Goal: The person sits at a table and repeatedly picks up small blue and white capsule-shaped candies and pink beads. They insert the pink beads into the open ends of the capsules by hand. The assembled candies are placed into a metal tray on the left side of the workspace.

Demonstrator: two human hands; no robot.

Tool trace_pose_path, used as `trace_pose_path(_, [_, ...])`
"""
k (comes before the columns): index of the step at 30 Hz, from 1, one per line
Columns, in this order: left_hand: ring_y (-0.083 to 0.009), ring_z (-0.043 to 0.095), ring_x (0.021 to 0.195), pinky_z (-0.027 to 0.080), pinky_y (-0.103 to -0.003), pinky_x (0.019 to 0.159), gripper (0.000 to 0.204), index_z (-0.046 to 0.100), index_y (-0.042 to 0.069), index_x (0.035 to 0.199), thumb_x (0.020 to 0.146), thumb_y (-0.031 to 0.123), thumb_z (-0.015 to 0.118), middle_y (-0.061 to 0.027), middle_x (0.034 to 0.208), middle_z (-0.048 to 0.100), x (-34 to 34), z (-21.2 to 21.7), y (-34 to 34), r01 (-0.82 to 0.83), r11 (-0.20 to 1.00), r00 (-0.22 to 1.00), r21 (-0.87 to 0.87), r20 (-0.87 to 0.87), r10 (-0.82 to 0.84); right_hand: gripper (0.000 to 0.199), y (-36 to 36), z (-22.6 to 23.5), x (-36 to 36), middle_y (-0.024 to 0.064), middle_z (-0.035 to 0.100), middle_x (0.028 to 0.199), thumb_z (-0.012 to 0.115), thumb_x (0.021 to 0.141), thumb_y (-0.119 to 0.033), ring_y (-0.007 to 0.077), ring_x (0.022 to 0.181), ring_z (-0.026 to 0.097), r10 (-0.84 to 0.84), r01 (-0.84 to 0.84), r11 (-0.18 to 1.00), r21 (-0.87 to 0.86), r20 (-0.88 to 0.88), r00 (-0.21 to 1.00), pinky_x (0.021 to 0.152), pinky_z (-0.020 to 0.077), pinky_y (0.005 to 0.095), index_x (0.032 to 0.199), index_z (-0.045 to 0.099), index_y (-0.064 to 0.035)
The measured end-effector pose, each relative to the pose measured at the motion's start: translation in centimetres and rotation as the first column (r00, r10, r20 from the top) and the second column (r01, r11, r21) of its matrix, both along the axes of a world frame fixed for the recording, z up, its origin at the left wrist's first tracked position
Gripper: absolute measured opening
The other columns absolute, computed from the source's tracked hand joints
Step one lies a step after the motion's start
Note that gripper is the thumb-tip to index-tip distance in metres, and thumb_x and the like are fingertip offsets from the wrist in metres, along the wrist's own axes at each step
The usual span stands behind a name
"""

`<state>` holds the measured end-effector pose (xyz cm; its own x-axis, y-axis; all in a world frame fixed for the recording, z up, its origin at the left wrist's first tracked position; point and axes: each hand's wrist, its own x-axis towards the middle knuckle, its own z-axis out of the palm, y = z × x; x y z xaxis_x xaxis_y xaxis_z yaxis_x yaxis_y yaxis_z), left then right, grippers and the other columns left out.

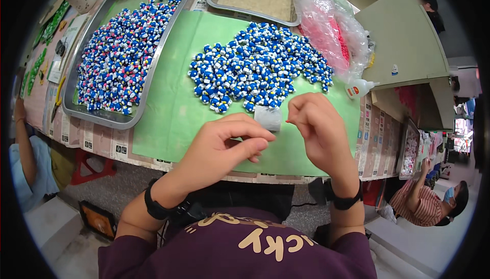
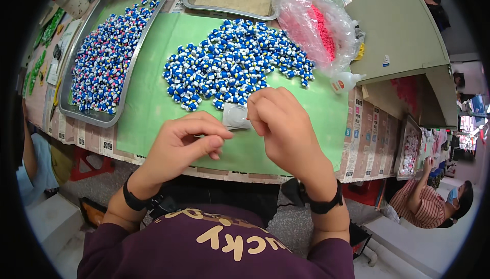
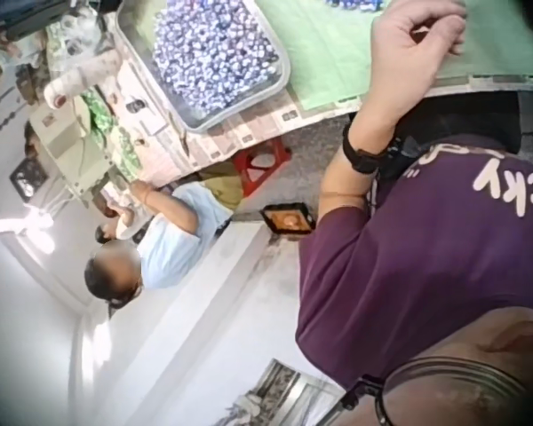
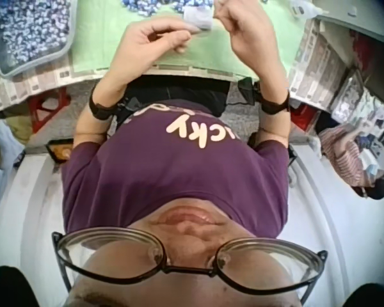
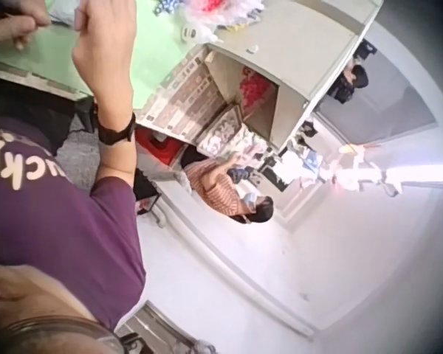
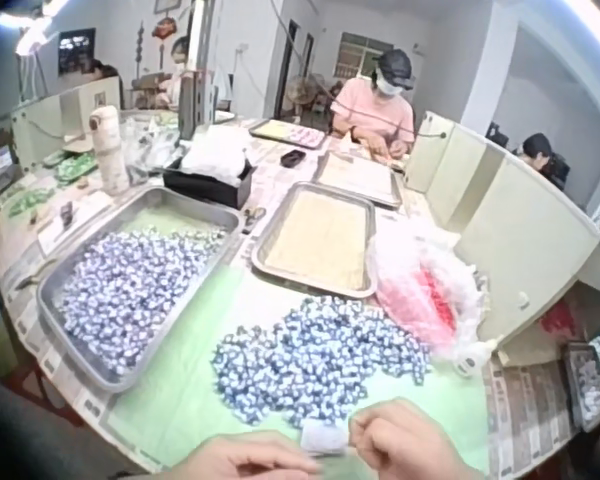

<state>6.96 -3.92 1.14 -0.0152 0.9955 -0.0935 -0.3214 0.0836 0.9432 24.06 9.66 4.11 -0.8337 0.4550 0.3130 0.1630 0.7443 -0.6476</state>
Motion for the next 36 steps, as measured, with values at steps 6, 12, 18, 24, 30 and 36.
trace_pose_path(6, [-0.0156,0.062,0.097,0.055,-0.027,0.084,0.029,0.064,-0.003,0.119,0.091,-0.008,0.055,-0.0099,0.110,0.059,-2.5,0.3,-1.2,-0.163,0.985,0.986,0.051,-0.033,0.165,0.019,0.8,0.3,-0.8,0.0085,0.054,0.080,0.051,0.066,0.011,0.0282,0.076,0.050,0.070,-0.099,0.989,0.109,0.242,0.968,0.069,0.0394,0.0356,0.074,0.042,-0.0032])
trace_pose_path(12, [-0.0176,0.063,0.095,0.055,-0.029,0.082,0.024,0.064,-0.005,0.113,0.090,-0.007,0.058,-0.0125,0.112,0.060,-2.8,0.5,-1.2,-0.166,0.985,0.983,0.038,-0.068,0.168,0.018,0.6,0.5,-1.3,0.0080,0.052,0.077,0.052,0.067,0.009,0.0280,0.073,0.048,0.057,-0.098,0.983,0.155,0.251,0.966,0.069,0.0373,0.0361,0.075,0.043,-0.0034])
trace_pose_path(18, [-0.0196,0.067,0.097,0.056,-0.029,0.082,0.026,0.060,-0.005,0.115,0.089,-0.007,0.060,-0.0111,0.108,0.064,-1.9,0.7,-0.5,-0.224,0.974,0.970,0.010,0.102,0.222,0.021,0.7,1.2,-0.8,0.0058,0.053,0.080,0.055,0.068,0.008,0.0263,0.074,0.050,0.033,-0.043,0.996,0.078,0.116,0.993,0.071,0.0369,0.0350,0.074,0.044,-0.0083])
trace_pose_path(24, [-0.0180,0.066,0.098,0.054,-0.029,0.085,0.028,0.059,-0.003,0.113,0.086,-0.007,0.066,-0.0097,0.107,0.064,-0.6,0.9,0.8,-0.282,0.958,0.939,0.045,0.218,0.266,0.029,-2.8,2.8,-2.2,0.0064,0.058,0.083,0.060,0.066,0.014,0.0227,0.076,0.054,-0.087,0.053,0.985,-0.166,-0.205,0.975,0.071,0.0381,0.0318,0.073,0.043,-0.0078])
trace_pose_path(30, [-0.0167,0.064,0.100,0.055,-0.029,0.089,0.022,0.057,-0.003,0.103,0.084,-0.012,0.066,-0.0114,0.105,0.062,-0.3,0.0,1.5,-0.329,0.927,0.936,0.181,0.192,0.295,0.029,-3.7,1.4,-3.3,0.0062,0.058,0.081,0.065,0.075,0.011,0.0210,0.075,0.055,-0.226,0.162,0.958,-0.238,-0.273,0.935,0.073,0.0376,0.0317,0.075,0.043,-0.0079])
trace_pose_path(36, [-0.0177,0.064,0.100,0.057,-0.030,0.088,0.022,0.058,-0.003,0.101,0.083,-0.013,0.066,-0.0113,0.106,0.060,0.0,0.1,1.7,-0.348,0.905,0.936,0.247,0.144,0.321,0.028,-4.0,0.7,-3.7,0.0059,0.058,0.081,0.064,0.075,0.012,0.0215,0.076,0.055,-0.278,0.211,0.946,-0.247,-0.284,0.918,0.076,0.0375,0.0324,0.076,0.043,-0.0077])
